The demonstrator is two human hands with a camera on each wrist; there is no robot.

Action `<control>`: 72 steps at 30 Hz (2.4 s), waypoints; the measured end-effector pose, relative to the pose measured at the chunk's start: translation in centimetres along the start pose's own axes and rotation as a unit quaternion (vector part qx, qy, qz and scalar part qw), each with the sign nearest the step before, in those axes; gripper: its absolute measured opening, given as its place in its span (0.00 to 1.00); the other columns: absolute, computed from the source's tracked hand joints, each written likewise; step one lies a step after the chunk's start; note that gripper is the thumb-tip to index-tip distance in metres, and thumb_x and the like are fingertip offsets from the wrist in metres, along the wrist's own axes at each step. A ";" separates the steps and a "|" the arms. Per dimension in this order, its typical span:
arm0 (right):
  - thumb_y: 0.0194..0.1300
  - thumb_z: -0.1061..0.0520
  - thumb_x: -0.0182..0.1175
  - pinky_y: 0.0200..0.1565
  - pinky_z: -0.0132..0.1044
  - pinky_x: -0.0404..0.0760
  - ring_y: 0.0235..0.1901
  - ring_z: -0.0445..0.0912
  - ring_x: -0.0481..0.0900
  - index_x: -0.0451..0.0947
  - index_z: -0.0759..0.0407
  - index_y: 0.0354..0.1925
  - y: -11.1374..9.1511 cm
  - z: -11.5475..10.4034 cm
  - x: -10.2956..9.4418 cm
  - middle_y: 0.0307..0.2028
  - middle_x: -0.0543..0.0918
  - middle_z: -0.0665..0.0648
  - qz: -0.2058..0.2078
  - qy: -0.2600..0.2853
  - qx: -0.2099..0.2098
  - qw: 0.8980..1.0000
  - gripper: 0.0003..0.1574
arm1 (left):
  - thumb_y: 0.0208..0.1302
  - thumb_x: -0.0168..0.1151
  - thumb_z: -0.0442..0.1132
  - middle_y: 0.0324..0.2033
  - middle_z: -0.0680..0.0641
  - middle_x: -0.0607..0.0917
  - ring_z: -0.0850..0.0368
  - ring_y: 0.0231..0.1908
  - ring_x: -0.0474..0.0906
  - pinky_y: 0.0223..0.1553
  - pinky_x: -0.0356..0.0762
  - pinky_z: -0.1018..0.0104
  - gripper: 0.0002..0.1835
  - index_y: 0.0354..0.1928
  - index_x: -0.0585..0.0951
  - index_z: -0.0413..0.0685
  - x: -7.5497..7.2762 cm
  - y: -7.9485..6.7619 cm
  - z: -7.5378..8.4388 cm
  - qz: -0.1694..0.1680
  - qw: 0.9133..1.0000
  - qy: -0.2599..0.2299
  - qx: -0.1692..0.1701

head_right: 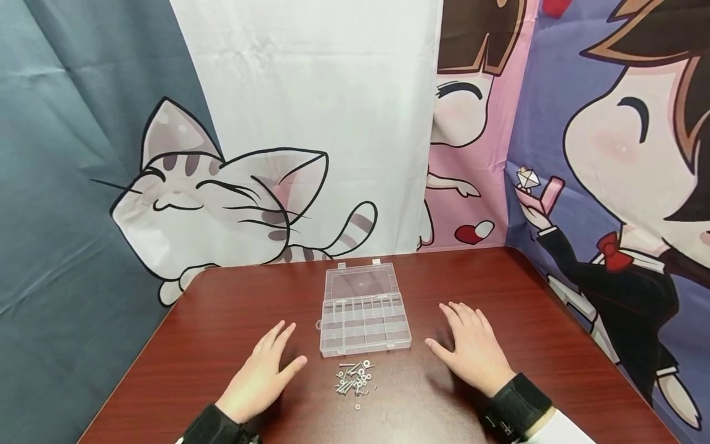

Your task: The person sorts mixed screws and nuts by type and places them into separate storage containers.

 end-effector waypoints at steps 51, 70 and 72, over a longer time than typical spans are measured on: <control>0.55 0.55 0.70 0.16 0.37 0.72 0.17 0.40 0.75 0.75 0.46 0.17 4.9 -16.7 8.5 0.16 0.77 0.45 -0.138 -0.086 -0.231 0.959 0.15 | 0.69 0.54 0.27 0.59 0.30 0.76 0.50 0.45 0.83 0.38 0.86 0.62 0.24 0.66 0.69 0.27 5.8 9.2 0.3 -0.048 0.910 -0.406 -0.071; 0.52 0.56 0.69 0.14 0.32 0.65 0.15 0.37 0.67 0.70 0.48 0.19 5.8 -16.7 7.7 0.15 0.70 0.43 -0.145 -0.043 -0.221 0.963 0.17 | 0.70 0.56 0.29 0.62 0.29 0.73 0.43 0.51 0.81 0.40 0.86 0.57 0.27 0.69 0.66 0.30 5.9 9.3 -0.1 -0.059 0.898 -0.430 -0.076; 0.52 0.57 0.68 0.15 0.32 0.64 0.15 0.37 0.66 0.71 0.49 0.19 6.7 -16.6 7.2 0.15 0.70 0.43 -0.142 -0.024 -0.212 0.967 0.15 | 0.70 0.56 0.29 0.62 0.29 0.73 0.44 0.50 0.82 0.40 0.86 0.57 0.27 0.68 0.67 0.29 5.9 9.2 -0.1 -0.059 0.896 -0.433 -0.073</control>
Point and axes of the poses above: each hand's wrist, its own y-axis towards the middle knuckle, its own x-axis out of the palm, z = x × y, the point moved 4 cm from there along y, towards the middle knuckle
